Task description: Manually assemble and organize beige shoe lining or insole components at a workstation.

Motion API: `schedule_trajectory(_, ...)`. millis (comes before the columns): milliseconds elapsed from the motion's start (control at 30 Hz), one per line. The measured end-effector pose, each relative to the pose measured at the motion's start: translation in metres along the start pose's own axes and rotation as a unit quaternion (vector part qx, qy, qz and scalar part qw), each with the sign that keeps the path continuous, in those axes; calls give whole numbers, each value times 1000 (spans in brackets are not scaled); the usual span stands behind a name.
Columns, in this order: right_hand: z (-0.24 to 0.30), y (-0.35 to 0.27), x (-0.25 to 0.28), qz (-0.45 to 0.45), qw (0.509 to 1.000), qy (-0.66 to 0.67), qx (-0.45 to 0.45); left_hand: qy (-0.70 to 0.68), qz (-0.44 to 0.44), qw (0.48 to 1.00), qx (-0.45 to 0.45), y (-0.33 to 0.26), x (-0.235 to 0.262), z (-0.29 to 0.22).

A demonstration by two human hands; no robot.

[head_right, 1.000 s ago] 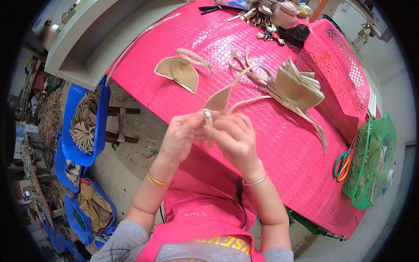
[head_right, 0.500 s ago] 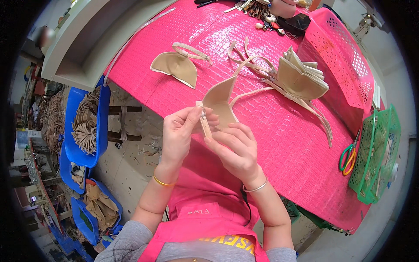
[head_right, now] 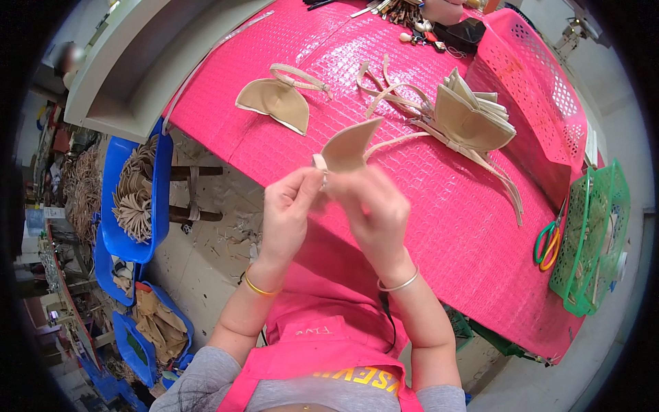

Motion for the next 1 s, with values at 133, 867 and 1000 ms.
schedule_trajectory(133, -22, 12, -10, 28, 970, 156, -184, -1, 33, 999, 19, -1, 2, -6)
schedule_trajectory(867, -42, -21, -67, 85, 713, 583, -379, 141, -14, 990, 21, 7, 32, -2)
schedule_trajectory(1000, -36, -15, -64, 52, 726, 571, -379, 43, -18, 999, 19, 10, 28, -5)
Point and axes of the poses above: each hand's wrist, its own y-axis towards the middle knuckle, its own x-axis out of the back of the hand, z = x × y, the point moved 7 cm from there along y, towards the middle knuckle, and after that the axes turned 7 degrees about -x, right-handed, at the moved point
